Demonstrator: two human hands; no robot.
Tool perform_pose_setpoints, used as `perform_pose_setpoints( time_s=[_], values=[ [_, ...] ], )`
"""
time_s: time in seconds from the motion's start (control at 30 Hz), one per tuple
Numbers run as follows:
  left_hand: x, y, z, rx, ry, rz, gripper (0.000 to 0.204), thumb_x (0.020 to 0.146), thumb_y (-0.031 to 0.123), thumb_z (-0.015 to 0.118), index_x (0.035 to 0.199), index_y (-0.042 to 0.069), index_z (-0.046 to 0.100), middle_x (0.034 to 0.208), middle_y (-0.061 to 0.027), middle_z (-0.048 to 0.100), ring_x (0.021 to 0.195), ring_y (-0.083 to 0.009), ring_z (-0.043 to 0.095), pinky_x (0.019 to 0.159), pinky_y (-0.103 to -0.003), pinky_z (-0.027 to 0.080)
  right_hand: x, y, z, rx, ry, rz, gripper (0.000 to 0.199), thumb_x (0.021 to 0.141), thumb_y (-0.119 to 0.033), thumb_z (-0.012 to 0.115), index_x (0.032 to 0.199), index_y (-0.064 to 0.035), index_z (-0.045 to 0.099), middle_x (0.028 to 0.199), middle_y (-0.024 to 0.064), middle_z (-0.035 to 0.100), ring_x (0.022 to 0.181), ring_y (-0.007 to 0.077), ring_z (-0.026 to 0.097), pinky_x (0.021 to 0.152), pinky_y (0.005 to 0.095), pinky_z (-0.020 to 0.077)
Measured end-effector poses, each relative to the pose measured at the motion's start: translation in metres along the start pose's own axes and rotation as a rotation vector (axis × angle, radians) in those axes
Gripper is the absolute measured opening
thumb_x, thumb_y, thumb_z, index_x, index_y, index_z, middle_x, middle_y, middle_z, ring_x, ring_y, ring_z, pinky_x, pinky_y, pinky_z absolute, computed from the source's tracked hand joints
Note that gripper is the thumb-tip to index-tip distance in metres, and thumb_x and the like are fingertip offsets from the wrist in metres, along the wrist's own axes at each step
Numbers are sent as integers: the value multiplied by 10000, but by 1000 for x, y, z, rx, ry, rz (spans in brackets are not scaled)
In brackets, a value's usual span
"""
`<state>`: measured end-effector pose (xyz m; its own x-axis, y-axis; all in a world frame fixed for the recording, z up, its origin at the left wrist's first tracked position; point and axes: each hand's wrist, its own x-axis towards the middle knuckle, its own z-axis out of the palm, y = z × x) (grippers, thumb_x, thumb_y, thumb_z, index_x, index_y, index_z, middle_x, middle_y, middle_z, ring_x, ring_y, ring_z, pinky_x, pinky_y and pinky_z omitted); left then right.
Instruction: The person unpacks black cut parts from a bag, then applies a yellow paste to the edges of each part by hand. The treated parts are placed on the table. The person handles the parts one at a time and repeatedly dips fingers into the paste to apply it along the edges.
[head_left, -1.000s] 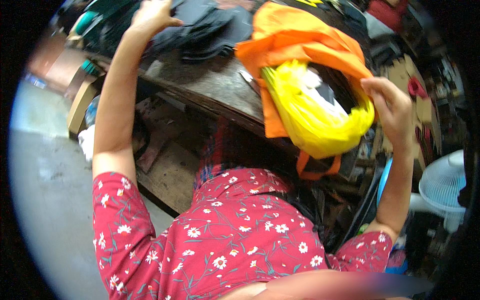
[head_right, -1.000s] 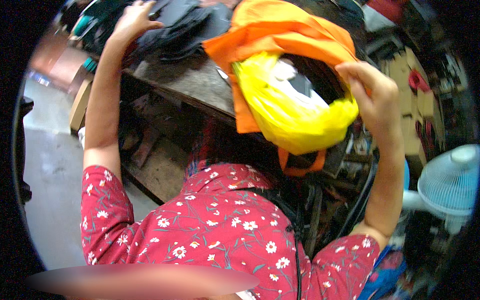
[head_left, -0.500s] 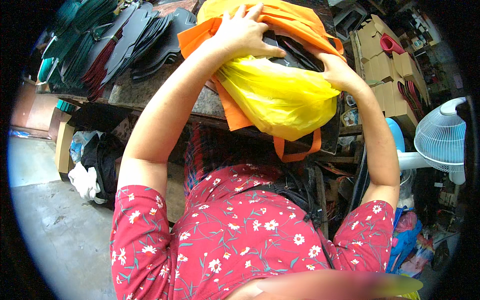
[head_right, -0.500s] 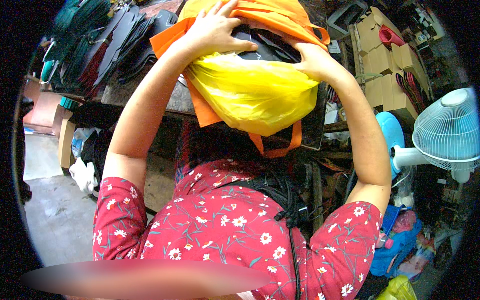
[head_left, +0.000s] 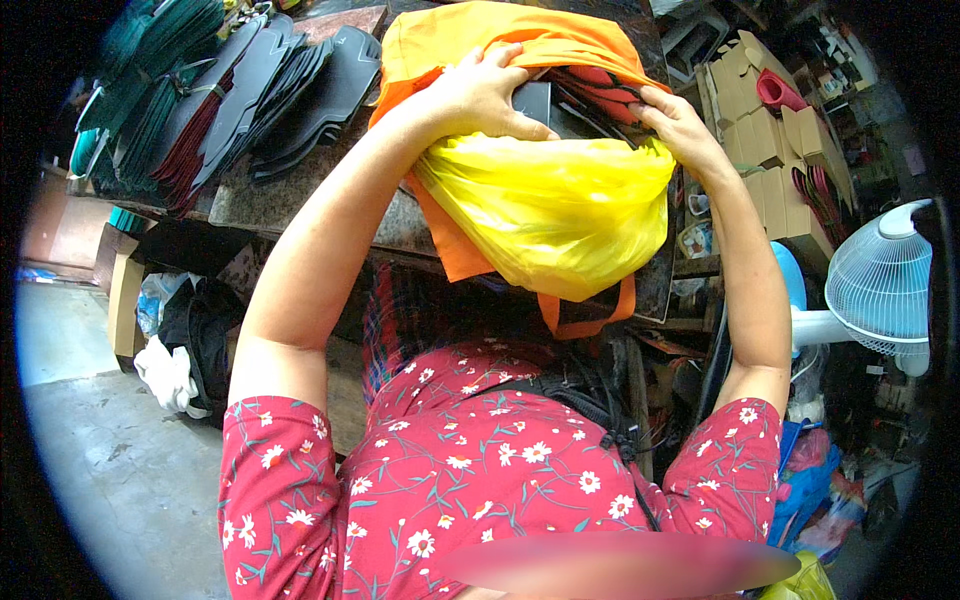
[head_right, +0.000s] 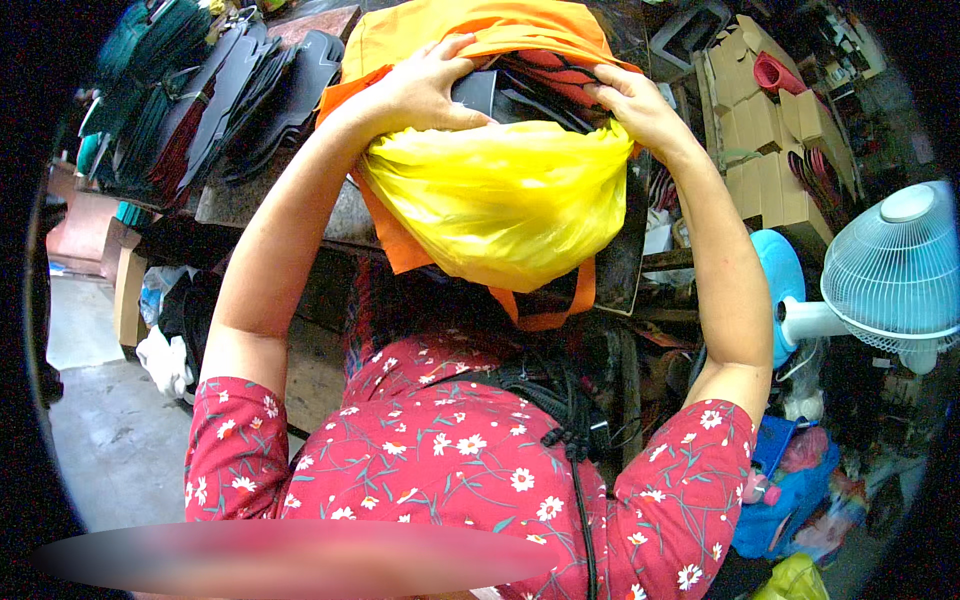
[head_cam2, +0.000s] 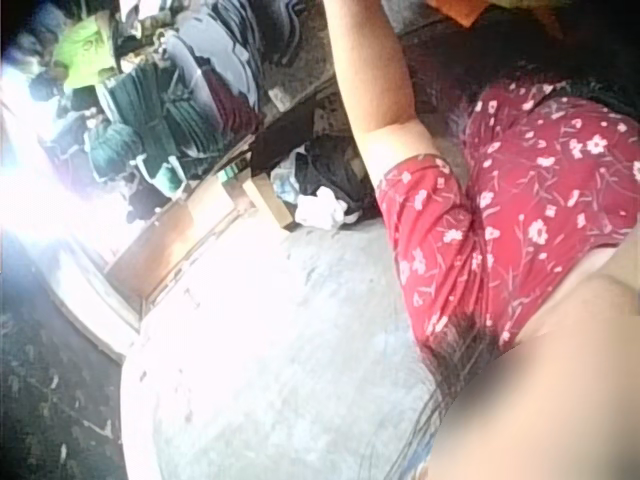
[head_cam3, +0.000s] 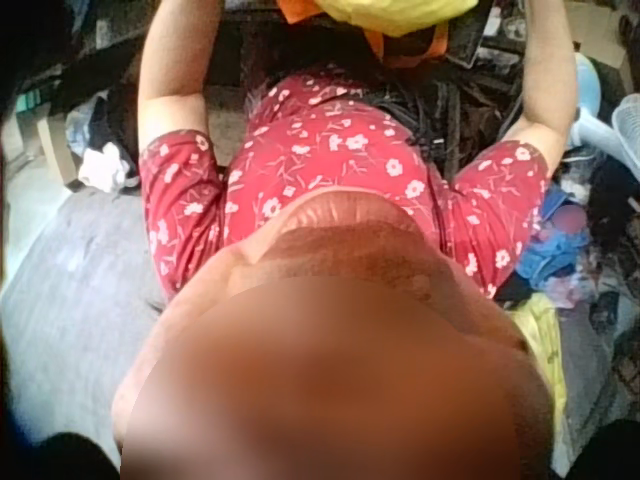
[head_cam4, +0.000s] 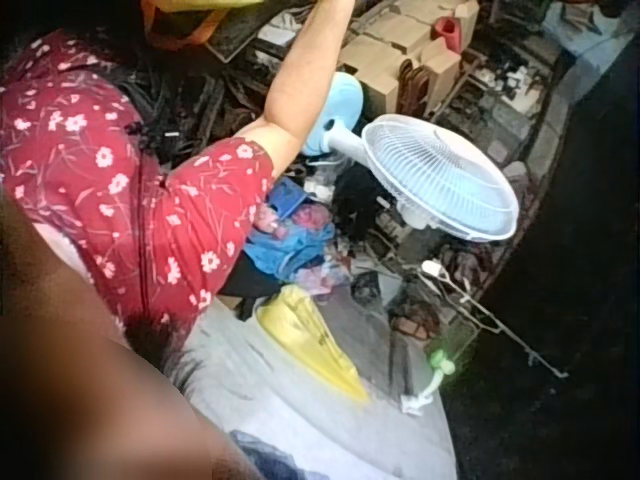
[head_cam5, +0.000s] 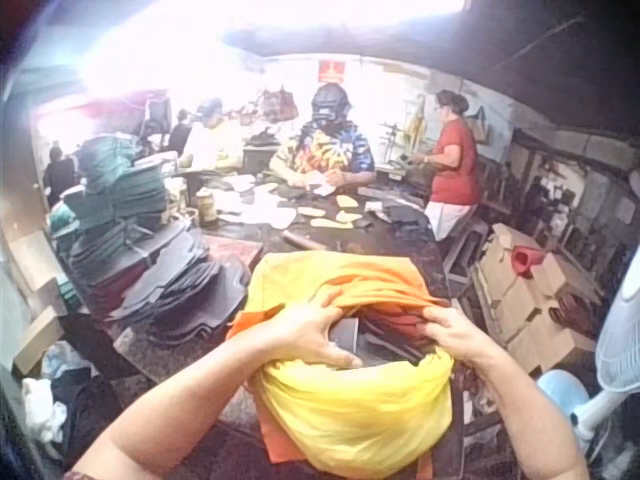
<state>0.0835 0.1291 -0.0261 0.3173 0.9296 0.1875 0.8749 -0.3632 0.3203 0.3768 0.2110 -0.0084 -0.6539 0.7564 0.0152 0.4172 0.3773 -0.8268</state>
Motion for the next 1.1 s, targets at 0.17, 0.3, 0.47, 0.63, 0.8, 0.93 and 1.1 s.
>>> perform_pose_setpoints(
  time_s=[0.17,0.3,0.47,0.63,0.8,0.93,1.1],
  values=[
    [-5,3,3,-12,69,5,924,726,640,691,1340,-35,541,1529,-211,325,1414,-391,297,1162,-437,269,-18,-36,2,290,8,179,360,985,-148,554,1305,15,540,1116,46,645,909,148,677,750,261,563],
    [-3,-2,9,-50,136,18,925,734,718,631,1388,75,514,1485,-199,382,1391,-401,328,1139,-513,292,-34,-58,3,404,24,173,359,998,-152,538,1326,-6,534,1141,77,660,831,207,718,676,276,597],
    [1,-10,18,-57,191,39,778,833,639,589,1357,67,535,1403,-180,465,1342,-380,397,1109,-504,336,-40,-59,3,358,102,134,360,1010,-146,524,1352,-31,529,1188,81,654,890,191,704,759,286,590],
    [2,-15,22,-49,207,30,755,851,641,578,1283,21,590,1410,-194,473,1347,-366,402,1111,-474,340,-51,-68,13,-411,-87,-106,462,1002,-148,478,1454,-66,435,1377,121,553,1228,227,535,1052,345,404],
    [-3,-6,-10,-90,198,49,791,854,666,569,1196,-43,635,1414,-252,468,1312,-406,440,1113,-448,335,-78,-95,33,-755,-174,-74,549,984,-301,460,1498,-126,381,1469,193,443,1362,379,382,1138,435,292],
    [-31,6,-64,-40,307,100,530,878,396,650,1137,-67,642,1436,-297,416,1327,-432,409,1104,-463,339,-105,-118,40,-930,-140,-407,567,955,-452,507,1392,-91,503,1418,221,471,1316,388,430,1137,472,300],
    [-56,32,-90,79,278,178,551,787,105,671,1297,-36,517,1423,-269,433,1284,-416,458,1076,-422,388,-127,-134,46,-782,-315,-390,495,878,-408,649,1214,-48,601,1133,214,631,1093,372,588,1095,476,360]
  ],
)
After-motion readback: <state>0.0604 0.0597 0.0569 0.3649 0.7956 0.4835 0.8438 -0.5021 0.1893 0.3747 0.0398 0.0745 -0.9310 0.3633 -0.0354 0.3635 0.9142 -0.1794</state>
